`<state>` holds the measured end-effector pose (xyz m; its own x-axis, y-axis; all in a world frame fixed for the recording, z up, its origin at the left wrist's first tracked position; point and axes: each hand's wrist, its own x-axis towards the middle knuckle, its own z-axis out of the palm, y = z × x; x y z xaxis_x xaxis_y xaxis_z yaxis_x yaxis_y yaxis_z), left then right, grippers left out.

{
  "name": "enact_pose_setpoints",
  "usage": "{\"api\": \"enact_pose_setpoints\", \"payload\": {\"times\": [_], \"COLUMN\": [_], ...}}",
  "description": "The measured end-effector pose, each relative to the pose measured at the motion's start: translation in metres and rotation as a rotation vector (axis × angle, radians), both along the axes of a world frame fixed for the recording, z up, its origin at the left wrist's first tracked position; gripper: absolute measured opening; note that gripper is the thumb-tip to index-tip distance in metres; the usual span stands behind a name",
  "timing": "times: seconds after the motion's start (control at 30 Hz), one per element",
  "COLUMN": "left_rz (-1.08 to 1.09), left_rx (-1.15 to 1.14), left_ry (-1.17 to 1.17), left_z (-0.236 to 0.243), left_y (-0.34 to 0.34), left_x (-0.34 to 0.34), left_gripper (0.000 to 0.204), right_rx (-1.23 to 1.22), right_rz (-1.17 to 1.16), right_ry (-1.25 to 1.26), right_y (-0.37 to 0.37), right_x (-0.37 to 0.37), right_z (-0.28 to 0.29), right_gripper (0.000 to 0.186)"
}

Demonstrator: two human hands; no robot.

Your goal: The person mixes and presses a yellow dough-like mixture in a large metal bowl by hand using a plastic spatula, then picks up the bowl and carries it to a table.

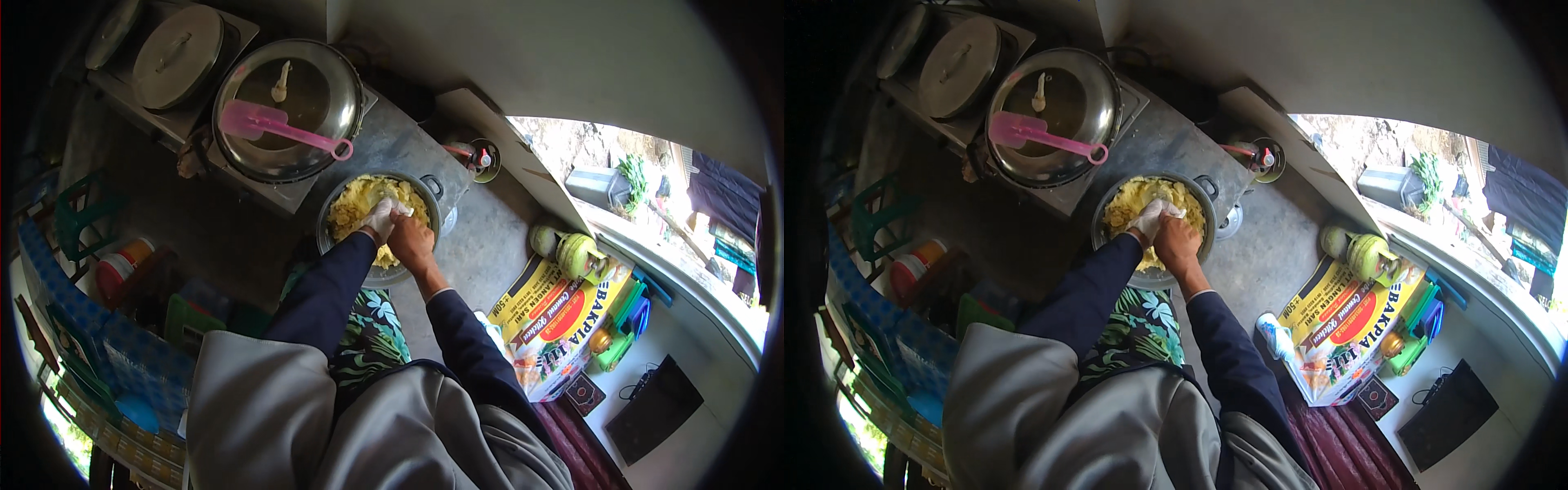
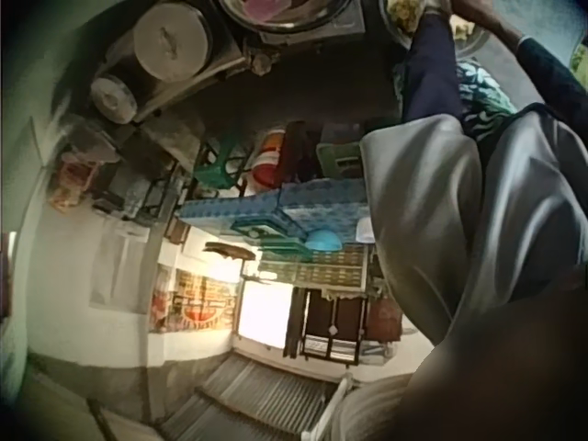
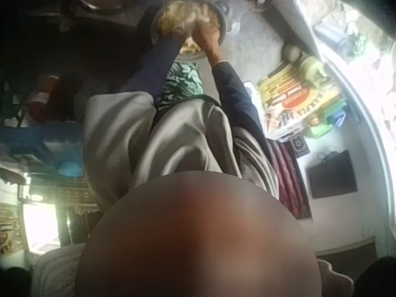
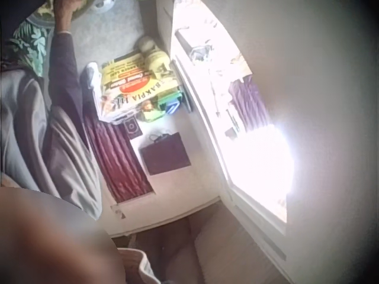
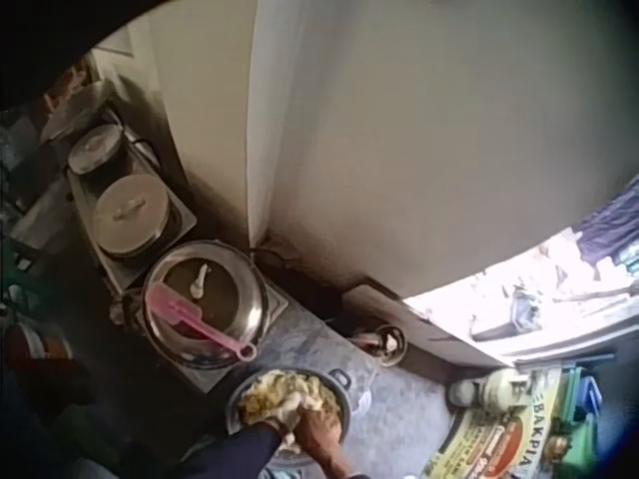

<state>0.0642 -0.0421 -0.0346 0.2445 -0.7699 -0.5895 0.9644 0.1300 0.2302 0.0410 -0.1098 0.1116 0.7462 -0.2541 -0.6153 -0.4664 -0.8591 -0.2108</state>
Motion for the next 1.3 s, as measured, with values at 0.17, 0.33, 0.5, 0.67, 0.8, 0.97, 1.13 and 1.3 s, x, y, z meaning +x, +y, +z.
{"api": "enact_pose_setpoints", "payload": {"times": [0.17,0.33,0.5,0.67,0.8,0.97,1.13,1.3], "left_rz": [-0.145,0.024,0.132,0.684,0.638,0.527,0.189,-0.102], "left_rx": [0.120,0.655,1.046,0.243,-0.081,0.117,0.086,-0.068], "left_ry": [-0.356,-0.064,-0.043,0.377,0.366,-0.081,0.359,-0.101], "left_z": [-0.002,0.040,0.036,0.009,0.097,0.029,0.016,-0.018], "left_y": [-0.020,-0.065,-0.077,-0.032,-0.009,0.027,-0.004,0.019], "left_x": [-0.016,-0.044,-0.035,-0.007,0.011,-0.003,0.012,0.004], "left_gripper": [0.024,0.024,0.031,0.014,0.025,0.023,0.024,0.029], "right_rx": [0.161,0.535,0.513,0.401,0.079,0.041,0.043,-0.023], "right_rz": [-0.138,-0.602,-0.505,0.112,0.465,0.424,0.147,-0.034], "right_ry": [-0.104,0.098,0.125,0.080,0.034,-0.051,-0.018,-0.017], "right_y": [-0.023,-0.050,-0.060,-0.046,-0.021,0.019,-0.008,0.027], "right_x": [-0.043,-0.039,-0.022,0.037,0.058,0.048,0.026,0.002], "right_z": [-0.006,0.068,0.060,0.053,0.074,0.035,0.000,-0.001], "right_gripper": [0.052,0.076,0.078,0.076,0.043,0.020,0.020,0.029]}}
